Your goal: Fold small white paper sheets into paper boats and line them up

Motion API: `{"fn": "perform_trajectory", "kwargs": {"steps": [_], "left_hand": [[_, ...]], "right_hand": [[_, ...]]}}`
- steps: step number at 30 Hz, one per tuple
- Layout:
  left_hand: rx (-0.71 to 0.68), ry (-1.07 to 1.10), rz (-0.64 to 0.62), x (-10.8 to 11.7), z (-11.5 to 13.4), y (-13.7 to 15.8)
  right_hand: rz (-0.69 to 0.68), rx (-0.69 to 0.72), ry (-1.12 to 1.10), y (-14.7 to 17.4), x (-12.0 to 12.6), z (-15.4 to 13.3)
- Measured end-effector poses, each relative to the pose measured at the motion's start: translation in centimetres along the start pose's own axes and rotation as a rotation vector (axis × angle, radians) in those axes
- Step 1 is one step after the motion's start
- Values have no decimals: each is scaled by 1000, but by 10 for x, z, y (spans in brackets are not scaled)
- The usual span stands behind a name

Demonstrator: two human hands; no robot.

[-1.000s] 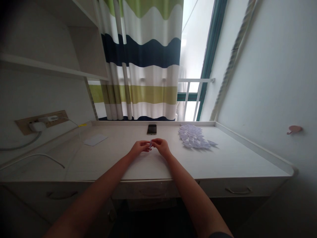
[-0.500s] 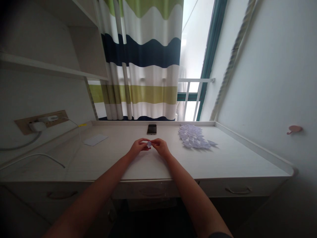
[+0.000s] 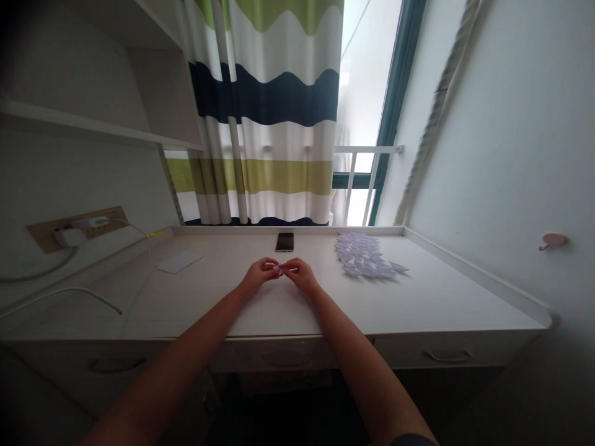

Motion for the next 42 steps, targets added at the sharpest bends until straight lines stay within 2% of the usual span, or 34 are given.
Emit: {"fn": "perform_trajectory", "kwargs": {"steps": [10,17,24,31,36,42], "left_hand": [[-145,-219,-16,-3,4,4],[-103,-345,-37,-3,2,5],[-32,-304,-70,-4,3,6],[-91,-274,5,-2,5,3],[-90,-191,-5,-4,7,3],[-91,-125,40,-1,12,4]], "right_hand": [[-2,-100,97,0,2,10],[-9,-113,83,0,2,6],[-50,-134,6,0,0,9],[-81,-186,51,1,-3,11],[-106,-187,-10,1,-5,6],[-95,-174,-51,2,-4,2]]}}
Point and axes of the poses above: each hand's wrist, its own y-axis away from the middle knuckle, its own x-axis out of the back of the hand, z = x × y, the point moved 5 cm from there along -y, towards the middle knuckle, and after that the axes turned 10 degrees about z, right-handed, at the moved point
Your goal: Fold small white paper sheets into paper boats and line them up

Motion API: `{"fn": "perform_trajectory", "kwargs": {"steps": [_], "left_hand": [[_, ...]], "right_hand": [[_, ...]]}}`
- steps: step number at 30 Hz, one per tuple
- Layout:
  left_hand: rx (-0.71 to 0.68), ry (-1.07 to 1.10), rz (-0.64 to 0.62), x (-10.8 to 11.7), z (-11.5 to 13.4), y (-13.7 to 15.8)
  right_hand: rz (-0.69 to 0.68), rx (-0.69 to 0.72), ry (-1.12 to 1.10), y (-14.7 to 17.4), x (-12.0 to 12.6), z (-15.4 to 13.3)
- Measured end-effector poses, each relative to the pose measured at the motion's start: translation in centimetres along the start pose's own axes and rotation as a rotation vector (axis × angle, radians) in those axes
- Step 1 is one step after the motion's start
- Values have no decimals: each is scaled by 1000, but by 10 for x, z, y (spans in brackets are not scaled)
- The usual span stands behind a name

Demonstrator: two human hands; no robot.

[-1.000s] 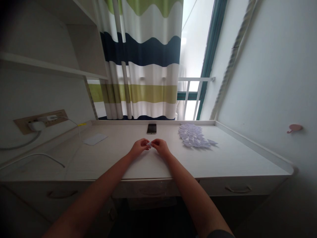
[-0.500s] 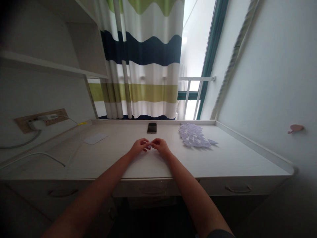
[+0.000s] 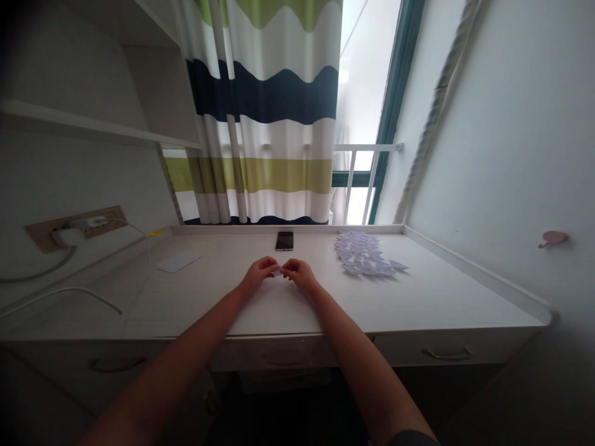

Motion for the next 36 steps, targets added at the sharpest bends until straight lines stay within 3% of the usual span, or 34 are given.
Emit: {"fn": "perform_trajectory", "kwargs": {"steps": [11,22,36], "left_hand": [[70,238,128,10,-5,-6],[77,388,121,7,-7,-8],[-19,77,17,0,-2,-1]], "right_hand": [[131,20,-107,-4,7,-1],[207,-75,-430,-4,10,1],[190,-51,-296,-4,9,3]]}}
Point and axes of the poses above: each hand's wrist, its own y-axis away from the middle knuckle, its own x-axis out of the back of the hand, z = x × y, the point moved 5 cm from there along -y, towards the middle knuckle, and after that the axes turned 10 degrees about z, right-handed, at the moved point
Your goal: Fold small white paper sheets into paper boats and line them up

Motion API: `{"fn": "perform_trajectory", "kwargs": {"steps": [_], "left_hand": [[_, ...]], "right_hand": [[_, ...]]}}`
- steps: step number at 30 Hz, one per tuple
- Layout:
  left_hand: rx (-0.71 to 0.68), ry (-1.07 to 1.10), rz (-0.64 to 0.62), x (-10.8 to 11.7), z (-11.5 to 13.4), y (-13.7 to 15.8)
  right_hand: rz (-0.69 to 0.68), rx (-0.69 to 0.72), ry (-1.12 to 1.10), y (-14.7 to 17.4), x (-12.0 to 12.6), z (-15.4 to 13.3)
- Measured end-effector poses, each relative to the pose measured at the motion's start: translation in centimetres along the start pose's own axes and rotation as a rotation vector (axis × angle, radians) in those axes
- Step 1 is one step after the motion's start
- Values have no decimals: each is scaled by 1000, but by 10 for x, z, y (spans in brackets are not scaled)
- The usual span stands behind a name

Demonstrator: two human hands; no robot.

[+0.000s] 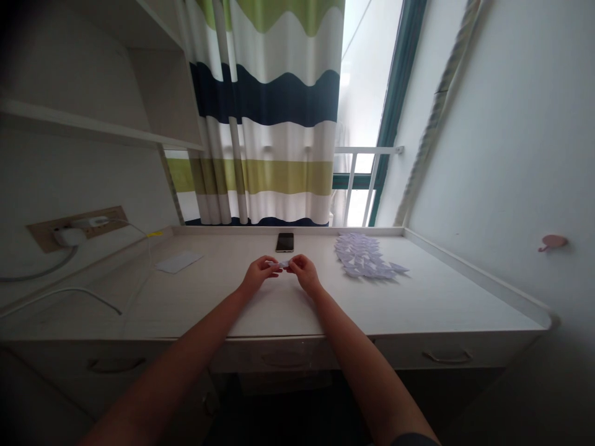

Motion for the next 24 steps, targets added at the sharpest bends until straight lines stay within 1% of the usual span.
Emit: {"fn": "perform_trajectory", "kwargs": {"steps": [6,13,17,24], "left_hand": [[-47,-9,79,3,4,-2],[-58,24,108,3,6,-2],[-64,26,125,4,7,-1],[-77,-35,77,3,8,1]], "right_hand": [[-7,-37,-75,1,-1,-1],[-19,-91,-154,1,-3,2],[-36,-97,-141,3,-4,2],[-52,-99,-9,8,-6,-4]]}}
Point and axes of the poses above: each hand's wrist, its own y-axis away from the middle knuckle, its own x-axis out of the back of the hand, z = x × y, the point moved 5 cm from there along -y, towards the middle knuckle, and after that the axes turned 10 degrees about z, right-handed, at the moved point
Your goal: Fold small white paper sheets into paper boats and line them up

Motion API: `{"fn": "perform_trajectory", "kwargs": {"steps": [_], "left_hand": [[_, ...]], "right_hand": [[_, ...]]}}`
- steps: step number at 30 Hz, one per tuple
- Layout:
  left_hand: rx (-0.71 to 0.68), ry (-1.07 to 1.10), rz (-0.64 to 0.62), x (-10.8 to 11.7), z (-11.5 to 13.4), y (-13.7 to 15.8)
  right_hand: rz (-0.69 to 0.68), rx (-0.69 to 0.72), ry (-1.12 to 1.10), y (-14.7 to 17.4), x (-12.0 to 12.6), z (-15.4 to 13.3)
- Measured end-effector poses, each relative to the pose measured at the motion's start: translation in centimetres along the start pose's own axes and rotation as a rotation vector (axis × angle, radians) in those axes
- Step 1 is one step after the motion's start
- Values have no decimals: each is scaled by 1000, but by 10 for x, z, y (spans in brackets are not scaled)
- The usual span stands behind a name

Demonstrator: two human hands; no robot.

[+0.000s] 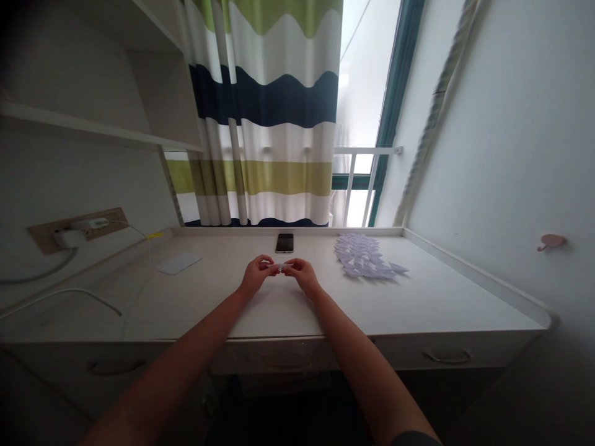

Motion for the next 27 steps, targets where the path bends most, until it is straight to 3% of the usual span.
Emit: {"fn": "perform_trajectory", "kwargs": {"steps": [13,21,27], "left_hand": [[8,-2,3,-2,1,0],[30,-38,-75,0,-2,1],[129,-26,-134,-3,-5,2]], "right_hand": [[22,-22,-8,-4,4,2],[-54,-57,74,0,3,4],[-45,-9,111,-2,5,1]]}}
Point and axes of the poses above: each hand's wrist, its own y-axis away from the middle knuckle, its own x-axis out of the back of the hand, z = x × y, the point moved 5 cm from there along -y, towards the middle knuckle, and after that the axes turned 10 degrees about z, right-handed, at the moved point
